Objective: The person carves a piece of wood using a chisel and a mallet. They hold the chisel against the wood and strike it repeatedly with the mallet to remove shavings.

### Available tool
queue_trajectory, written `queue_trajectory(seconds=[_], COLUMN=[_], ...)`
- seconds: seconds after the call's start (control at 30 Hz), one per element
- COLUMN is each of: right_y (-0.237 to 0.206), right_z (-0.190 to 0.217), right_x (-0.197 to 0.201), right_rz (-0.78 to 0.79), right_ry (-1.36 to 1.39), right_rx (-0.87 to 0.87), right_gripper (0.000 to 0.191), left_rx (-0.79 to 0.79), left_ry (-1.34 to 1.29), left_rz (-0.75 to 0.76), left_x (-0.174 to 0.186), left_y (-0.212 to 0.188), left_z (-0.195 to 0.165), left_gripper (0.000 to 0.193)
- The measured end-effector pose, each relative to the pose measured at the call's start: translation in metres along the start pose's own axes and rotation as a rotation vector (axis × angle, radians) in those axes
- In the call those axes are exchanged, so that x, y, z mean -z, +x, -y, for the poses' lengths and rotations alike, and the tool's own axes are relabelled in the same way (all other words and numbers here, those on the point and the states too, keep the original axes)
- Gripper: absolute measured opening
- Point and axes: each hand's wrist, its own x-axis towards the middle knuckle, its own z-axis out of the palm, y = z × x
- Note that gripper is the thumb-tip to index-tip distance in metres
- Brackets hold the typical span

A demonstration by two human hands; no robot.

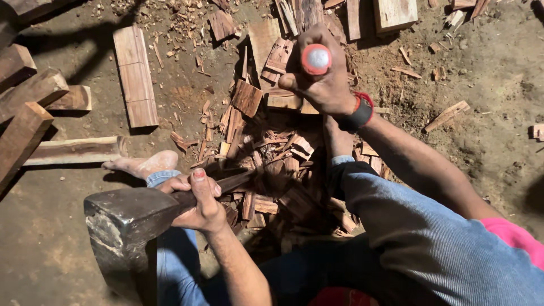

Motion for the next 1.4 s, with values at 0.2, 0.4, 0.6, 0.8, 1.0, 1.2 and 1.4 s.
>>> queue_trajectory(seconds=[0.2,0.4,0.6,0.8,1.0,1.2,1.4], right_y=[0.01,0.001,-0.006,-0.004,-0.004,0.007,0.008], right_z=[0.008,-0.009,-0.015,-0.01,-0.016,-0.034,-0.035], right_x=[0.012,0.009,0.016,0.015,0.014,0.002,-0.006], right_rz=[0.168,0.01,-0.021,0.013,0.011,0.052,0.082], right_ry=[-0.039,0.224,0.491,0.566,0.503,0.195,0.123], right_rx=[0.152,0.027,-0.076,-0.064,-0.079,0.1,-0.024], right_gripper=[0.043,0.04,0.037,0.036,0.034,0.038,0.041], left_rx=[-0.018,-0.029,-0.054,-0.02,-0.024,-0.036,-0.034], left_ry=[0.005,-0.034,0.001,-0.016,-0.018,-0.018,0.0], left_rz=[-0.002,0.006,-0.016,-0.028,-0.026,-0.021,-0.032], left_x=[-0.001,0.002,0.004,0.005,0.006,0.004,0.006], left_y=[0.002,0.001,-0.001,-0.002,-0.002,-0.001,-0.004], left_z=[-0.001,-0.001,0.002,0.001,0.001,0.0,0.001], left_gripper=[0.028,0.028,0.028,0.029,0.03,0.028,0.028])
